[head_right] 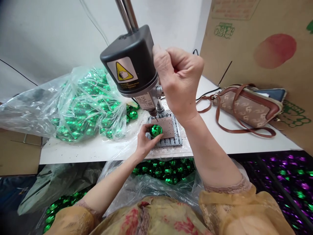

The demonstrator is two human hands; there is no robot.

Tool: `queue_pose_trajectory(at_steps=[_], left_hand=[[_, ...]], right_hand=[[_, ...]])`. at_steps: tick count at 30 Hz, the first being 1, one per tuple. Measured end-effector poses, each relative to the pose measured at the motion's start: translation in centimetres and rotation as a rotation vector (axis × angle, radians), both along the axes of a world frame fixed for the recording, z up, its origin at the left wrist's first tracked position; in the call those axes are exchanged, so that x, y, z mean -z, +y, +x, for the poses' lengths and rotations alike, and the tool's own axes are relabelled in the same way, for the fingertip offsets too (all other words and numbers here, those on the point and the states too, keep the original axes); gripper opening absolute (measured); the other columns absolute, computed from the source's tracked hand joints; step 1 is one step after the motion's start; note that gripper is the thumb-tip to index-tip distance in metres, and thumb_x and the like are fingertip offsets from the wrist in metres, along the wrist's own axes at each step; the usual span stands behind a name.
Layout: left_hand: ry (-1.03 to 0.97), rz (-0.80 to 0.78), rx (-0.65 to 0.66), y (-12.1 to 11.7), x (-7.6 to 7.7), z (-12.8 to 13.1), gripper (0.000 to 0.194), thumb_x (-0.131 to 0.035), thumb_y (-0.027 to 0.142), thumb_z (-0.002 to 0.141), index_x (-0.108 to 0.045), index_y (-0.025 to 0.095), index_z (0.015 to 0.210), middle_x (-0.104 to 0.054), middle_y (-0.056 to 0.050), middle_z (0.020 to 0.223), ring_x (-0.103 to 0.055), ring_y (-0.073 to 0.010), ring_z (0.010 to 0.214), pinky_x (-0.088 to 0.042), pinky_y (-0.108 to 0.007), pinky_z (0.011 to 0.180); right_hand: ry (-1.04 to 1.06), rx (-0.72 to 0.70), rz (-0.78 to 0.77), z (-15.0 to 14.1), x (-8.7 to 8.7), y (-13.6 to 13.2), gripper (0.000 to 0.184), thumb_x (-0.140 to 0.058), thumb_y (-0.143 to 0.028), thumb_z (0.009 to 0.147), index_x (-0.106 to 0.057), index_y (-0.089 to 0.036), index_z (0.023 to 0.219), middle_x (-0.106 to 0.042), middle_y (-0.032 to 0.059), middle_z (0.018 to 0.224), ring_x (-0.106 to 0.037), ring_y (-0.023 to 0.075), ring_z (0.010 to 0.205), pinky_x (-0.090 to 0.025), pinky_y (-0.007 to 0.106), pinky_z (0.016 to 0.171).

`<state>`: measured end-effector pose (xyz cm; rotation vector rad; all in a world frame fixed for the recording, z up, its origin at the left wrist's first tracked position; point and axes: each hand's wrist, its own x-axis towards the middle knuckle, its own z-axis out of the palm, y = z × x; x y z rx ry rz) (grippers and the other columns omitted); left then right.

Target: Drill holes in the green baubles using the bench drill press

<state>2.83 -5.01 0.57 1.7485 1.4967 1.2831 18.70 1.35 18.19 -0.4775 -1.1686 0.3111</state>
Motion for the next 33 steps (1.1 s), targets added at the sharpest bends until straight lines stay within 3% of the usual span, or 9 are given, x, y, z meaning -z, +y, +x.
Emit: queue_pose_trajectory(at_steps=[5, 8, 11, 13, 16, 20, 24, 29, 33], left_hand=[[0.463, 0.198, 0.509, -7.4, 2.3, -0.8, 0.045, -0.076, 0.042, 0.084, -0.061, 0.024, 0.122, -0.069, -0.011, 0.107, -0.067, -0.0239, 0.091, -0.055, -0.035, 0.078], [0.712, 0.363, 0.616, -8.8, 3.4, -1.8, 0.050, -0.072, 0.051, 0.086, -0.060, 0.025, 0.127, -0.068, -0.015, 0.121, -0.069, -0.0257, 0.094, -0.056, -0.037, 0.079], [0.682, 0.413, 0.447, -5.5, 2.2, -3.8, 0.045, -0.063, 0.050, 0.093, -0.058, 0.024, 0.130, -0.066, -0.014, 0.125, -0.067, -0.0261, 0.105, -0.056, -0.039, 0.088], [0.666, 0.365, 0.213, -1.3, 0.5, -5.6, 0.030, -0.052, 0.029, 0.100, -0.058, 0.023, 0.129, -0.069, -0.011, 0.116, -0.066, -0.0245, 0.105, -0.054, -0.041, 0.093], [0.852, 0.158, -0.078, 5.7, -1.8, -8.5, 0.036, -0.049, 0.010, 0.094, -0.060, 0.020, 0.127, -0.066, -0.014, 0.117, -0.060, -0.0301, 0.111, -0.050, -0.046, 0.097], [1.019, -0.104, -0.130, 11.4, -2.3, -10.9, 0.041, -0.057, 0.003, 0.082, -0.065, 0.018, 0.119, -0.063, -0.018, 0.123, -0.055, -0.0378, 0.118, -0.048, -0.050, 0.096], [0.624, -0.049, -0.080, 11.7, -1.6, -11.0, 0.042, -0.068, 0.012, 0.078, -0.061, 0.019, 0.118, -0.064, -0.013, 0.116, -0.062, -0.0301, 0.106, -0.050, -0.042, 0.092], [-0.143, -0.189, 0.144, 8.0, -1.4, -8.3, 0.045, -0.072, 0.042, 0.082, -0.059, 0.018, 0.118, -0.069, -0.007, 0.102, -0.066, -0.0195, 0.091, -0.053, -0.033, 0.080], [-0.296, -0.284, 0.280, 5.7, -1.1, -5.5, 0.051, -0.077, 0.046, 0.078, -0.063, 0.018, 0.119, -0.071, -0.007, 0.108, -0.065, -0.0202, 0.097, -0.053, -0.034, 0.086]], right_hand=[[-0.036, 0.051, -0.051, 0.0, 0.4, 0.0, 0.056, -0.063, -0.056, 0.083, -0.033, -0.023, 0.050, -0.029, -0.0040, 0.046, -0.028, 0.0085, 0.041, -0.025, 0.033, 0.043], [-0.029, 0.062, -0.055, 0.0, 0.5, 0.0, 0.058, -0.061, -0.061, 0.082, -0.031, -0.023, 0.051, -0.027, -0.0034, 0.047, -0.026, 0.0094, 0.043, -0.025, 0.035, 0.044], [-0.024, 0.068, -0.056, -0.1, 0.6, 0.0, 0.058, -0.063, -0.059, 0.083, -0.031, -0.023, 0.050, -0.027, -0.0032, 0.047, -0.025, 0.0099, 0.043, -0.025, 0.034, 0.043], [-0.006, 0.057, -0.038, -0.1, 0.6, 0.1, 0.058, -0.064, -0.056, 0.084, -0.033, -0.023, 0.050, -0.027, -0.0034, 0.047, -0.025, 0.0096, 0.042, -0.025, 0.033, 0.043], [0.024, 0.037, -0.012, -0.3, 0.7, 0.0, 0.058, -0.064, -0.054, 0.086, -0.033, -0.021, 0.050, -0.026, -0.0041, 0.047, -0.027, 0.0076, 0.041, -0.027, 0.030, 0.043], [0.013, 0.019, -0.017, -0.3, 0.8, 0.0, 0.057, -0.062, -0.052, 0.088, -0.032, -0.020, 0.052, -0.026, -0.0055, 0.047, -0.030, 0.0048, 0.041, -0.030, 0.026, 0.043], [-0.002, 0.022, 0.026, -0.2, 0.7, -0.1, 0.054, -0.060, -0.045, 0.090, -0.034, -0.019, 0.051, -0.026, -0.0067, 0.047, -0.027, 0.0026, 0.040, -0.025, 0.024, 0.042], [-0.009, 0.026, 0.017, -0.3, 0.6, -0.3, 0.051, -0.058, -0.038, 0.092, -0.032, -0.020, 0.052, -0.026, -0.0054, 0.048, -0.028, 0.0041, 0.043, -0.028, 0.025, 0.046], [0.005, 0.013, 0.012, -0.4, 0.6, -0.3, 0.053, -0.059, -0.045, 0.090, -0.031, -0.021, 0.053, -0.024, -0.0050, 0.051, -0.026, 0.0054, 0.045, -0.027, 0.027, 0.048]])
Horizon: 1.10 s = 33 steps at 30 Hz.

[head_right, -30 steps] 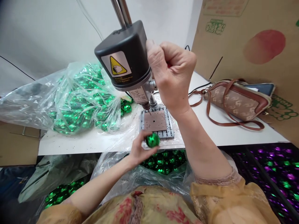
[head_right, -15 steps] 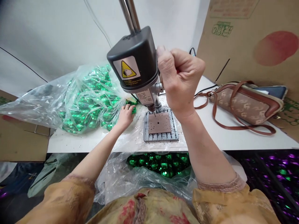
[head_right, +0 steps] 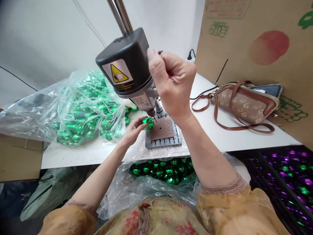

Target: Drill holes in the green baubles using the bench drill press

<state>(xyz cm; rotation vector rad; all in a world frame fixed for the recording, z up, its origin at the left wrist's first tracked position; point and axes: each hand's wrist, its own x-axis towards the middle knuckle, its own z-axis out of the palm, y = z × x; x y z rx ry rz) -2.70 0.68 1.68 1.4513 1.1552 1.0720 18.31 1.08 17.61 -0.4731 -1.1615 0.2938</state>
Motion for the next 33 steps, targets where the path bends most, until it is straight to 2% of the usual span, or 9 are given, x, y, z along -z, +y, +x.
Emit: queue_pose_trajectory(at_steps=[4, 9, 14, 18, 21, 26, 29, 33], left_hand=[[0.003, 0.010, 0.020, -0.3, 0.4, 1.8, 0.057, -0.082, 0.042, 0.073, -0.060, 0.018, 0.120, -0.070, -0.007, 0.106, -0.065, -0.0189, 0.095, -0.052, -0.033, 0.085], [0.221, 0.068, 0.012, -0.2, 0.1, 2.5, 0.051, -0.081, 0.037, 0.075, -0.061, 0.018, 0.118, -0.070, -0.005, 0.101, -0.063, -0.0155, 0.082, -0.051, -0.029, 0.074], [0.420, 0.278, 0.000, -0.4, -0.2, 3.2, 0.047, -0.084, 0.030, 0.073, -0.064, 0.020, 0.114, -0.066, -0.004, 0.101, -0.062, -0.0166, 0.084, -0.051, -0.029, 0.072], [0.536, 0.433, -0.013, -0.5, 0.4, 4.4, 0.045, -0.085, 0.027, 0.072, -0.065, 0.022, 0.112, -0.063, -0.006, 0.108, -0.063, -0.0233, 0.101, -0.054, -0.037, 0.086], [0.471, 0.439, -0.037, -0.8, 1.4, 5.2, 0.046, -0.083, 0.027, 0.075, -0.063, 0.022, 0.116, -0.065, -0.007, 0.113, -0.064, -0.0251, 0.108, -0.053, -0.041, 0.094], [0.279, 0.322, -0.108, -1.7, 3.1, 5.4, 0.054, -0.083, 0.034, 0.077, -0.058, 0.022, 0.123, -0.068, -0.008, 0.118, -0.066, -0.0255, 0.111, -0.054, -0.043, 0.098], [0.208, 0.268, -0.128, -1.9, 3.5, 5.4, 0.057, -0.085, 0.037, 0.075, -0.057, 0.022, 0.122, -0.069, -0.008, 0.116, -0.067, -0.0259, 0.110, -0.054, -0.044, 0.098], [0.159, 0.245, -0.129, -1.8, 3.7, 5.5, 0.057, -0.087, 0.038, 0.072, -0.058, 0.022, 0.118, -0.069, -0.008, 0.116, -0.067, -0.0263, 0.111, -0.053, -0.045, 0.100]], right_hand=[[-0.018, 0.012, -0.010, 0.0, 0.0, 0.1, 0.054, -0.056, -0.051, 0.089, -0.030, -0.021, 0.054, -0.021, -0.0052, 0.052, -0.024, 0.0046, 0.046, -0.027, 0.026, 0.048], [-0.006, -0.015, 0.020, 0.0, 0.1, -0.1, 0.055, -0.058, -0.051, 0.089, -0.030, -0.020, 0.054, -0.020, -0.0054, 0.052, -0.026, 0.0035, 0.045, -0.025, 0.025, 0.047], [0.017, -0.029, 0.029, -0.1, 0.3, -0.2, 0.053, -0.059, -0.046, 0.090, -0.032, -0.019, 0.053, -0.022, -0.0051, 0.053, -0.026, 0.0021, 0.045, -0.025, 0.024, 0.048], [0.037, -0.037, -0.016, 0.0, 0.4, -0.5, 0.055, -0.061, -0.050, 0.089, -0.032, -0.019, 0.053, -0.024, -0.0041, 0.053, -0.028, 0.0031, 0.046, -0.027, 0.025, 0.049], [0.031, -0.045, -0.053, 0.1, 0.3, -0.8, 0.056, -0.060, -0.052, 0.088, -0.033, -0.019, 0.052, -0.024, -0.0036, 0.053, -0.029, 0.0036, 0.046, -0.030, 0.024, 0.049], [0.006, 0.015, -0.060, 0.1, 0.6, -1.1, 0.054, -0.060, -0.051, 0.090, -0.037, -0.019, 0.052, -0.028, -0.0041, 0.051, -0.029, 0.0037, 0.045, -0.029, 0.025, 0.048], [0.027, 0.077, -0.033, 0.0, 1.6, -1.2, 0.055, -0.060, -0.046, 0.091, -0.035, -0.019, 0.051, -0.031, -0.0040, 0.048, -0.028, 0.0056, 0.043, -0.024, 0.030, 0.046], [0.041, 0.101, -0.031, -0.3, 3.1, -1.3, 0.054, -0.058, -0.041, 0.093, -0.031, -0.021, 0.050, -0.029, -0.0028, 0.045, -0.029, 0.0097, 0.041, -0.023, 0.035, 0.046]])
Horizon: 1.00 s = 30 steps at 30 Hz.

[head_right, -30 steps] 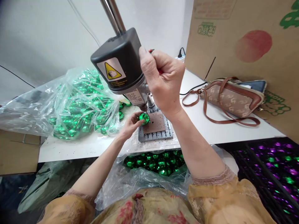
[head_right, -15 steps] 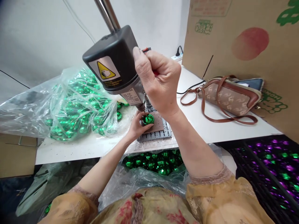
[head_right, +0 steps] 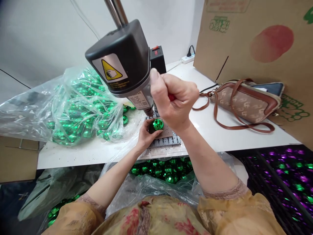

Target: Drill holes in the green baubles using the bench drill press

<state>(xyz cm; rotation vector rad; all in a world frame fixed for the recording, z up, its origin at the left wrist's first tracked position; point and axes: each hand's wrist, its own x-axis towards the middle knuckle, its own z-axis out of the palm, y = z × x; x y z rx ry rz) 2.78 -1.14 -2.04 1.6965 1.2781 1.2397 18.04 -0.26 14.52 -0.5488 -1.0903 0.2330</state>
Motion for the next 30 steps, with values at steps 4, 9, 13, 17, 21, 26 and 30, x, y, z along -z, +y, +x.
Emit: queue_pose_trajectory(at_steps=[4, 9, 13, 17, 21, 26, 30], left_hand=[[-0.021, 0.004, 0.010, 0.0, 0.0, 0.0, 0.057, -0.087, 0.038, 0.072, -0.058, 0.021, 0.118, -0.069, -0.008, 0.116, -0.066, -0.0262, 0.111, -0.053, -0.044, 0.101], [-0.034, 0.009, 0.027, -0.1, -0.2, 0.0, 0.056, -0.087, 0.038, 0.072, -0.058, 0.021, 0.118, -0.069, -0.008, 0.115, -0.066, -0.0257, 0.110, -0.053, -0.043, 0.099], [-0.042, 0.012, 0.033, -0.1, -0.1, 0.0, 0.057, -0.086, 0.042, 0.073, -0.058, 0.020, 0.118, -0.068, -0.009, 0.115, -0.066, -0.0259, 0.110, -0.053, -0.043, 0.099], [-0.039, 0.012, 0.043, 0.0, -0.1, 0.0, 0.057, -0.086, 0.044, 0.074, -0.058, 0.020, 0.118, -0.068, -0.010, 0.119, -0.065, -0.0269, 0.114, -0.052, -0.044, 0.102], [-0.046, 0.014, 0.041, 0.0, -0.1, 0.0, 0.058, -0.086, 0.044, 0.073, -0.058, 0.020, 0.118, -0.068, -0.010, 0.120, -0.065, -0.0271, 0.115, -0.051, -0.045, 0.103], [-0.048, 0.012, 0.032, 0.0, -0.1, 0.1, 0.058, -0.086, 0.045, 0.073, -0.059, 0.020, 0.118, -0.068, -0.010, 0.118, -0.065, -0.0266, 0.113, -0.052, -0.044, 0.102], [-0.061, 0.010, 0.027, 0.0, 0.0, 0.1, 0.057, -0.086, 0.044, 0.072, -0.059, 0.021, 0.117, -0.067, -0.009, 0.118, -0.065, -0.0266, 0.114, -0.051, -0.044, 0.103]], right_hand=[[0.020, -0.020, 0.117, -0.1, 0.6, 0.0, 0.052, -0.057, -0.030, 0.092, -0.027, -0.019, 0.051, -0.024, -0.0042, 0.044, -0.029, 0.0083, 0.038, -0.020, 0.033, 0.043], [0.010, -0.004, 0.180, 0.0, 1.1, 0.6, 0.053, -0.057, -0.029, 0.092, -0.026, -0.018, 0.050, -0.025, -0.0047, 0.044, -0.027, 0.0062, 0.037, -0.020, 0.032, 0.043], [0.001, -0.001, 0.265, 0.1, 2.2, 0.9, 0.055, -0.056, -0.024, 0.091, -0.020, -0.017, 0.051, -0.021, -0.0048, 0.045, -0.025, 0.0047, 0.038, -0.020, 0.029, 0.041], [-0.022, 0.019, 0.261, 0.1, 3.0, 1.0, 0.056, -0.055, -0.027, 0.093, -0.017, -0.017, 0.053, -0.020, -0.0050, 0.045, -0.028, 0.0041, 0.039, -0.025, 0.026, 0.040], [-0.035, 0.013, 0.308, 0.2, 3.2, 1.3, 0.055, -0.055, -0.026, 0.092, -0.016, -0.017, 0.055, -0.021, -0.0053, 0.045, -0.027, 0.0037, 0.039, -0.028, 0.025, 0.039], [-0.053, 0.023, 0.351, 0.5, 3.4, 1.5, 0.054, -0.055, -0.025, 0.090, -0.013, -0.018, 0.056, -0.021, -0.0061, 0.044, -0.026, 0.0038, 0.037, -0.028, 0.024, 0.037], [-0.090, 0.017, 0.354, 0.7, 4.4, 1.2, 0.053, -0.056, -0.021, 0.088, -0.015, -0.018, 0.054, -0.024, -0.0061, 0.043, -0.028, 0.0048, 0.036, -0.031, 0.026, 0.037]])
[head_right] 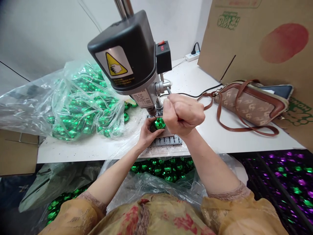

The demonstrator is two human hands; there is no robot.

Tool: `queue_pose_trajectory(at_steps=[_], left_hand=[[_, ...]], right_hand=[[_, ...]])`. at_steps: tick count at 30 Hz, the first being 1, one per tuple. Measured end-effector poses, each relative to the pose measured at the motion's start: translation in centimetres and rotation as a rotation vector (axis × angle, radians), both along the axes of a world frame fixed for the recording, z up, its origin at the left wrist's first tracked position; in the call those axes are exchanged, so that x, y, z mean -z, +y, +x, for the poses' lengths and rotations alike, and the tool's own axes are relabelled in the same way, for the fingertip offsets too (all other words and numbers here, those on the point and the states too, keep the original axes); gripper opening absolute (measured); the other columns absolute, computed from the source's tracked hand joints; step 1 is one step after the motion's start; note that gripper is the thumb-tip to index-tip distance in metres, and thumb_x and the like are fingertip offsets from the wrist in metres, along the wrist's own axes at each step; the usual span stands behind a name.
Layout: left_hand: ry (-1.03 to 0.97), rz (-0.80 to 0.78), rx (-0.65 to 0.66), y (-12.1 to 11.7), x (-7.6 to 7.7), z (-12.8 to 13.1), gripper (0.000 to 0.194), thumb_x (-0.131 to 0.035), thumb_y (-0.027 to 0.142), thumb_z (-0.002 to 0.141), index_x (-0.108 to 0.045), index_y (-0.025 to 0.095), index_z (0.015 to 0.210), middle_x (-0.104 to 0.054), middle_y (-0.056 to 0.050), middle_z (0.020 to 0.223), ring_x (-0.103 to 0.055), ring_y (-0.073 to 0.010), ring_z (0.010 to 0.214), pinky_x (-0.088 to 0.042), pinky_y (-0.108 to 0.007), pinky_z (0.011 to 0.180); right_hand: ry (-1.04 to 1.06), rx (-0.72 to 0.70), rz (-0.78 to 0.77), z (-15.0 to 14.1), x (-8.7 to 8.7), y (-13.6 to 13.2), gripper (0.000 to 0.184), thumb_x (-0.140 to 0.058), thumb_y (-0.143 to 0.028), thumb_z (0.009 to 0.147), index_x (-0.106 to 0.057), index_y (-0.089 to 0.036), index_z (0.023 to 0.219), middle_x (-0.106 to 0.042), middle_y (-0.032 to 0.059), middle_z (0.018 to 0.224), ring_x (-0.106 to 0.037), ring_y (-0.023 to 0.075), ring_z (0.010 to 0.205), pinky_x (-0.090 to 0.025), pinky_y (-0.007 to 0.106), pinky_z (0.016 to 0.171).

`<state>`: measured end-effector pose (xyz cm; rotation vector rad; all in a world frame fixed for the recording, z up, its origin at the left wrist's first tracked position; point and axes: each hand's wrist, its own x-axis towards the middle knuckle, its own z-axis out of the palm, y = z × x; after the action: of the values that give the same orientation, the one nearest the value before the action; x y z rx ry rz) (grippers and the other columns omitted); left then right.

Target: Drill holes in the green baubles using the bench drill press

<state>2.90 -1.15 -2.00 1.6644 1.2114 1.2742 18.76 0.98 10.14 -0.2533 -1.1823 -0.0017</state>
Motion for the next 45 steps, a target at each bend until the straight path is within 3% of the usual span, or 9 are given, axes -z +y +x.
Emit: queue_pose_trajectory(at_steps=[4, 13, 18, 21, 25, 29, 32, 40, 45], left_hand=[[-0.001, 0.002, -0.006, 0.0, 0.3, 0.0, 0.058, -0.087, 0.044, 0.071, -0.059, 0.020, 0.116, -0.067, -0.010, 0.118, -0.065, -0.0269, 0.113, -0.051, -0.045, 0.102], [0.184, 0.171, -0.190, -2.4, -1.1, 0.1, 0.048, -0.083, 0.041, 0.076, -0.061, 0.021, 0.113, -0.067, -0.010, 0.111, -0.066, -0.0268, 0.107, -0.055, -0.043, 0.093], [0.562, 0.586, 0.252, -9.1, -0.2, 0.2, 0.041, -0.075, 0.040, 0.086, -0.060, 0.022, 0.120, -0.068, -0.013, 0.115, -0.067, -0.0258, 0.102, -0.056, -0.040, 0.087], [0.709, 0.667, 0.452, -10.5, 0.5, -0.7, 0.048, -0.071, 0.048, 0.088, -0.058, 0.024, 0.128, -0.067, -0.015, 0.125, -0.065, -0.0289, 0.111, -0.054, -0.044, 0.094], [0.715, 0.480, 0.141, -5.2, -1.4, -4.9, 0.029, -0.049, 0.024, 0.100, -0.058, 0.025, 0.128, -0.068, -0.012, 0.122, -0.062, -0.0263, 0.118, -0.050, -0.045, 0.102], [1.167, 0.098, -0.228, 3.1, -4.3, -10.6, 0.043, -0.037, 0.000, 0.089, -0.064, 0.014, 0.119, -0.066, -0.021, 0.117, -0.058, -0.0337, 0.116, -0.048, -0.049, 0.096], [1.375, -0.060, -0.297, 6.5, -5.1, -12.8, 0.039, -0.039, -0.002, 0.084, -0.067, 0.007, 0.109, -0.064, -0.028, 0.111, -0.052, -0.0416, 0.118, -0.047, -0.052, 0.091], [1.466, -0.040, -0.248, 6.1, -4.8, -12.4, 0.048, -0.041, 0.010, 0.094, -0.053, 0.015, 0.140, -0.060, -0.017, 0.131, -0.051, -0.0324, 0.123, -0.044, -0.044, 0.105], [1.583, -0.199, -0.368, 5.5, -4.6, -12.6, 0.043, -0.032, 0.001, 0.091, -0.064, 0.004, 0.120, -0.062, -0.025, 0.122, -0.050, -0.0364, 0.127, -0.049, -0.041, 0.095]], right_hand=[[0.018, -0.011, -0.035, -0.2, -0.7, -0.6, 0.055, -0.057, -0.021, 0.089, -0.018, -0.018, 0.050, -0.024, -0.0058, 0.041, -0.029, 0.0051, 0.035, -0.028, 0.028, 0.038], [0.064, -0.167, -0.300, -0.2, -8.0, 0.6, 0.054, -0.072, -0.047, 0.080, -0.039, -0.020, 0.047, -0.030, -0.0056, 0.042, -0.029, 0.0071, 0.038, -0.022, 0.031, 0.042], [0.056, -0.168, -0.286, -0.2, -7.9, 0.8, 0.054, -0.070, -0.053, 0.079, -0.038, -0.022, 0.049, -0.030, -0.0048, 0.043, -0.029, 0.0080, 0.038, -0.021, 0.032, 0.042], [0.060, -0.133, -0.272, -0.2, -7.6, 1.0, 0.054, -0.070, -0.050, 0.081, -0.036, -0.022, 0.049, -0.028, -0.0040, 0.043, -0.029, 0.0089, 0.038, -0.022, 0.032, 0.043], [0.074, -0.101, -0.268, -0.4, -7.5, 1.1, 0.051, -0.066, -0.037, 0.088, -0.036, -0.022, 0.049, -0.029, -0.0039, 0.043, -0.029, 0.0085, 0.038, -0.022, 0.031, 0.043], [0.101, -0.169, -0.237, -0.5, -7.5, 1.0, 0.047, -0.064, -0.026, 0.089, -0.039, -0.021, 0.050, -0.031, -0.0049, 0.043, -0.030, 0.0072, 0.038, -0.020, 0.030, 0.042], [0.115, -0.206, -0.228, -0.4, -7.5, 1.0, 0.050, -0.071, -0.033, 0.085, -0.039, -0.020, 0.049, -0.030, -0.0052, 0.042, -0.027, 0.0063, 0.037, -0.018, 0.030, 0.042], [0.089, -0.183, -0.315, -0.3, -7.4, -0.1, 0.052, -0.068, -0.042, 0.087, -0.040, -0.019, 0.050, -0.033, -0.0060, 0.045, -0.030, 0.0048, 0.040, -0.021, 0.028, 0.045], [0.074, -0.162, -0.326, -0.3, -7.3, -0.2, 0.053, -0.064, -0.039, 0.089, -0.038, -0.017, 0.049, -0.033, -0.0068, 0.044, -0.032, 0.0023, 0.040, -0.022, 0.025, 0.045]])
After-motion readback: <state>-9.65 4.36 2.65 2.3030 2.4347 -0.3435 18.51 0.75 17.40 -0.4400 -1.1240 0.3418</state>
